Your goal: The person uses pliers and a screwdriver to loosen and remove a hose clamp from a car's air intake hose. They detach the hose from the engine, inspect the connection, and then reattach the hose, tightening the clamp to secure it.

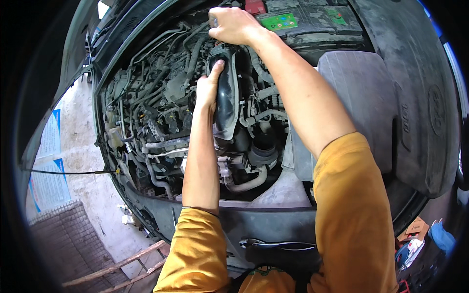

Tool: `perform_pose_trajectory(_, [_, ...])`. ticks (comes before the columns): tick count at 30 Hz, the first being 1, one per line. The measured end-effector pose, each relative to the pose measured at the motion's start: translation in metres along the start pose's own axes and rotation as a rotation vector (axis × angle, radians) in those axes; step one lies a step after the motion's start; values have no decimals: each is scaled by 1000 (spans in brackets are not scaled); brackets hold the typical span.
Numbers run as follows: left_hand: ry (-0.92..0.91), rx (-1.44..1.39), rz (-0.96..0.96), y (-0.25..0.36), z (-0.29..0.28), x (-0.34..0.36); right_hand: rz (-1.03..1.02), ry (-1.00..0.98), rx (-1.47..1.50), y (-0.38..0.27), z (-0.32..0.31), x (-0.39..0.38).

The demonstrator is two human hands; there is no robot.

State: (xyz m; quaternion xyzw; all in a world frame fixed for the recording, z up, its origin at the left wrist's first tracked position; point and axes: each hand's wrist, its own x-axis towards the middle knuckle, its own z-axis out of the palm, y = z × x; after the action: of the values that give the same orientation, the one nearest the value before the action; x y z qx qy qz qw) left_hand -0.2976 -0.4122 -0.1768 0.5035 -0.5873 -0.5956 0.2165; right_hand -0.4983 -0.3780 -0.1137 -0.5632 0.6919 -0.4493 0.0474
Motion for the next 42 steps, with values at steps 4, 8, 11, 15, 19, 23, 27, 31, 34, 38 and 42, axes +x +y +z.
perform_pose_trajectory(4, [60, 89, 61, -5, -15, -4, 16, 92, 179, -1, 0, 3])
perform_pose_trajectory(8, [52, 255, 97, 10, -10, -32, 58, 179, 72, -2, -12, 5])
perform_pose_trajectory(11, [60, 400, 301, 4, -15, -65, 55, 269, 69, -1, -11, 11])
perform_pose_trajectory(15, [97, 461, 459, -29, -22, -90, 19, 360, 264, -28, -13, 13])
perform_pose_trajectory(19, [135, 519, 437, -46, -22, -95, -82, 246, 609, -86, -13, 9])
perform_pose_trajectory(23, [86, 530, 446, -36, -14, -97, 10, -1, 533, -101, 8, 1])
perform_pose_trajectory(27, [128, 594, 475, -42, -17, -95, -42, -68, 175, -96, 45, -7])
perform_pose_trajectory(31, [120, 557, 438, -42, -16, -96, -72, -55, 83, -92, 57, -7])
perform_pose_trajectory(34, [125, 556, 448, -41, -15, -96, -38, -64, 253, -97, 54, -3])
perform_pose_trajectory(38, [134, 552, 450, -42, -18, -96, -8, -142, 230, -105, 61, -2])
perform_pose_trajectory(42, [126, 539, 439, -39, -19, -96, -77, -188, 126, -99, 66, -5])
